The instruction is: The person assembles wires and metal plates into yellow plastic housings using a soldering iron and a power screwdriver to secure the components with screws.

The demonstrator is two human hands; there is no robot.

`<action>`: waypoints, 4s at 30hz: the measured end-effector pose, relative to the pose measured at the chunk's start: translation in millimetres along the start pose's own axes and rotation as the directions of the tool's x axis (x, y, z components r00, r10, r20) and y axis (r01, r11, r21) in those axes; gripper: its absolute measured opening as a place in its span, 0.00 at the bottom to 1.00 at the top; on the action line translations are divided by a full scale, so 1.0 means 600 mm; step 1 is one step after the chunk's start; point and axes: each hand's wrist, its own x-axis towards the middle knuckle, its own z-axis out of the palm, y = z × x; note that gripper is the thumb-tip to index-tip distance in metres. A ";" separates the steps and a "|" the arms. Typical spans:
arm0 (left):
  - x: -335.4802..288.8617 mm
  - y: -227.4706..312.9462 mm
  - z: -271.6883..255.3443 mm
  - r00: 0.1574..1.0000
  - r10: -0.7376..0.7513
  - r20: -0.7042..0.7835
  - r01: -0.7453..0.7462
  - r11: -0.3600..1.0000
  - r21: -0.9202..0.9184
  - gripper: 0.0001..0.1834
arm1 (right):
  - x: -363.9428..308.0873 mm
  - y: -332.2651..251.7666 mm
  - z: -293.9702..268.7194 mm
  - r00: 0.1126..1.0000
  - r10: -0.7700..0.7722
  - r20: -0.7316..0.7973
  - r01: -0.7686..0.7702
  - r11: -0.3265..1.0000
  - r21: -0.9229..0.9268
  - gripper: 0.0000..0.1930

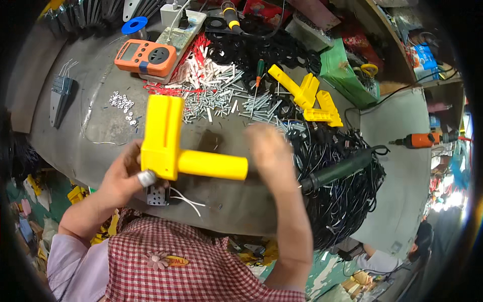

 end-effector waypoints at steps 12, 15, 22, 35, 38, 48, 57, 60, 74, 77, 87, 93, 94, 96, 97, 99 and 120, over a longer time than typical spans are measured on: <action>-0.041 -0.014 -0.055 0.955 0.131 -0.266 -0.176 0.972 -0.153 0.34 | 0.066 0.012 0.057 0.996 0.068 -0.051 -0.076 0.978 -0.192 0.08; -0.032 -0.021 -0.050 0.916 0.238 -0.323 -0.267 0.963 -0.048 0.37 | 0.077 -0.014 0.059 0.996 0.046 -0.073 -0.062 0.967 -0.246 0.09; -0.032 -0.026 -0.028 0.967 0.186 -0.176 -0.237 0.910 -0.341 0.36 | 0.048 -0.220 -0.008 0.940 0.342 0.021 -0.129 0.297 0.946 0.09; -0.116 -0.020 -0.006 0.987 0.154 0.048 -0.122 0.910 -0.395 0.33 | -0.008 -0.268 -0.070 0.991 -0.025 -0.134 0.124 0.563 0.817 0.07; -0.125 -0.028 -0.009 0.977 0.187 0.103 -0.127 0.897 -0.424 0.33 | -0.014 -0.289 -0.084 0.983 -0.092 -0.161 0.183 0.632 0.753 0.07; -0.136 -0.063 0.019 0.735 0.644 -0.212 -0.600 0.763 0.239 0.23 | -0.025 -0.348 -0.037 0.932 0.353 0.089 -0.115 0.053 0.992 0.12; -0.111 -0.068 -0.001 0.761 0.629 -0.157 -0.541 0.749 0.382 0.24 | -0.016 -0.334 -0.060 0.902 -0.169 -0.396 0.187 0.982 0.007 0.09; -0.103 -0.034 -0.014 0.873 0.487 0.001 -0.429 0.768 0.475 0.27 | 0.005 -0.294 -0.076 0.931 -0.248 -0.269 0.266 0.964 0.029 0.08; -0.042 -0.018 -0.015 0.797 0.489 0.355 -0.537 0.303 0.787 0.52 | -0.020 -0.228 -0.118 0.989 -0.145 -0.019 0.140 0.977 -0.159 0.24; -0.028 -0.054 -0.028 0.807 0.424 0.412 -0.483 0.071 0.873 0.46 | -0.037 -0.218 -0.101 0.993 -0.072 0.096 0.090 0.978 -0.187 0.22; -0.009 -0.068 -0.024 0.850 0.352 0.392 -0.463 0.145 0.874 0.37 | -0.067 -0.198 -0.021 0.989 -0.038 0.141 0.054 0.992 -0.115 0.19; -0.012 -0.075 -0.022 0.890 0.334 0.310 -0.362 0.105 0.926 0.38 | -0.083 -0.177 0.023 0.997 0.053 0.061 -0.068 0.958 0.280 0.20; -0.016 -0.075 -0.022 0.898 0.327 0.294 -0.339 0.089 0.936 0.37 | -0.097 -0.139 0.015 0.989 0.144 -0.040 -0.127 0.951 0.283 0.21; -0.012 -0.082 -0.020 0.859 0.393 0.328 -0.373 0.042 0.927 0.36 | -0.134 -0.043 -0.027 0.572 0.678 -0.461 -0.675 0.709 0.206 0.26; -0.011 -0.082 -0.020 0.861 0.381 0.337 -0.382 0.048 0.923 0.37 | -0.148 -0.011 -0.056 0.427 0.749 -0.506 -0.846 0.528 0.068 0.31; -0.005 -0.080 -0.016 0.859 0.369 0.356 -0.399 0.045 0.916 0.38 | -0.150 0.037 -0.061 0.204 0.798 -0.568 -0.967 0.255 0.011 0.41; -0.021 -0.060 -0.029 0.840 0.302 0.451 -0.491 0.068 0.868 0.37 | -0.152 -0.108 0.020 0.506 0.856 0.107 0.509 -0.397 0.764 0.22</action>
